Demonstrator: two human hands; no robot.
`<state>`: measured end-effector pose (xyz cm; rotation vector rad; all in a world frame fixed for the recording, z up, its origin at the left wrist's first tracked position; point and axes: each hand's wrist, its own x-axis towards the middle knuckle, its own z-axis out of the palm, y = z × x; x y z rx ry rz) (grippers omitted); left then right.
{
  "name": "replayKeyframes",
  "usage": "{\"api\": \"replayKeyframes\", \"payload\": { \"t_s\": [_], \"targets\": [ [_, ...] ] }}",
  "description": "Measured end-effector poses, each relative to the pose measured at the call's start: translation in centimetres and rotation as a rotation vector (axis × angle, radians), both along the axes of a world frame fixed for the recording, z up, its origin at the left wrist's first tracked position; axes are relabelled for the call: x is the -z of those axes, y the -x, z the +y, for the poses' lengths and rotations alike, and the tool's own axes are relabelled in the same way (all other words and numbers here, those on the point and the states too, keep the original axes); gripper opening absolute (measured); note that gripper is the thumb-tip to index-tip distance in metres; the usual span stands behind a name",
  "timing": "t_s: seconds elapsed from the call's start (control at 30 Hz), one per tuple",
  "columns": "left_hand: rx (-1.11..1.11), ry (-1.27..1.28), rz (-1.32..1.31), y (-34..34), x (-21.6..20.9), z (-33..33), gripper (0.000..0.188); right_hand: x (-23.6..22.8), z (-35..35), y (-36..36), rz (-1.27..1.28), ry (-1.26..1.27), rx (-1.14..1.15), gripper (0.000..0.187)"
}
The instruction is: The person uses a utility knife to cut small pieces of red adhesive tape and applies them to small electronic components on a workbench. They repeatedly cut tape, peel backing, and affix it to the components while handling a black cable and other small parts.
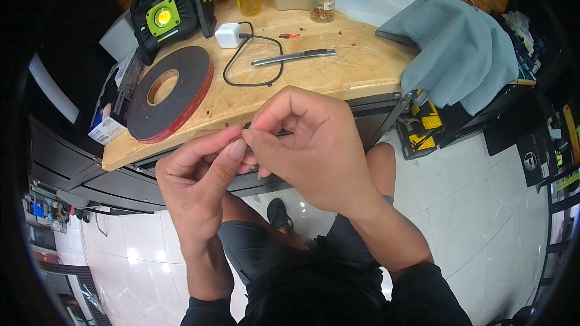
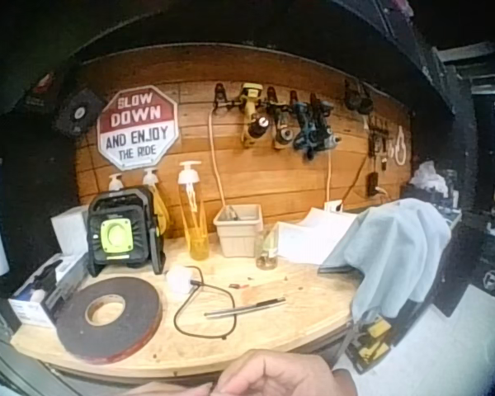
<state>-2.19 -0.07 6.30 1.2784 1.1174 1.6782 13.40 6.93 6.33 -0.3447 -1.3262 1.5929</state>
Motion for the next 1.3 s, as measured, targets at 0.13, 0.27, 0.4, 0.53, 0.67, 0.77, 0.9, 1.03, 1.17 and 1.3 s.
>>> {"api": "replayKeyframes", "payload": {
  "t_s": [0.13, 0.27, 0.4, 0.53, 0.67, 0.77, 0.9, 1.03, 1.17, 1.3],
  "targets": [
    [-0.006, -0.019, -0.009, -0.1, -0.2, -0.1, 0.022, -0.4, -0.4, 0.3, -0.022, -0.013, 0.045, 0.007],
    [0.029, -0.032, -0.075, -0.1, 0.1, -0.1, 0.023, -0.6, -0.6, 0.0, -0.073, 0.055, 0.03, 0.009],
    [0.026, -0.027, -0.117, 0.3, 0.4, 0.1, 0.024, -0.6, -0.3, 0.1, -0.037, 0.177, 0.003, 0.015],
    [0.006, -0.035, -0.153, 0.5, 0.2, -0.1, 0.025, -0.7, 0.2, -0.8, 0.013, 0.272, -0.055, 0.021],
    [0.043, 0.002, -0.197, 0.7, 0.4, -0.2, 0.025, -0.9, -1.1, -0.7, -0.155, 0.102, -0.065, 0.02],
    [0.097, 0.006, -0.31, 0.4, 0.5, -0.1, 0.026, -0.4, -1.9, 0.3, -0.107, 0.046, 0.032, 0.02],
    [0.115, 0.022, -0.372, -0.1, 0.8, 0.1, 0.027, -0.1, -2.4, 0.2, -0.133, 0.03, 0.116, 0.015],
    [0.174, 0.05, -0.412, -0.6, 0.9, 0.1, 0.027, -0.1, -2.0, -0.9, -0.191, 0.016, 0.137, 0.011],
    [0.156, 0.071, -0.302, -0.1, 0.7, 0.6, 0.024, -0.3, -1.9, -1.6, -0.278, 0.031, 0.153, 0.011],
    [0.043, 0.043, -0.09, -1.0, 0.2, 0.8, 0.02, -0.6, -2.0, -1.7, -0.205, 0.089, 0.146, 0.009]
  ]
}}
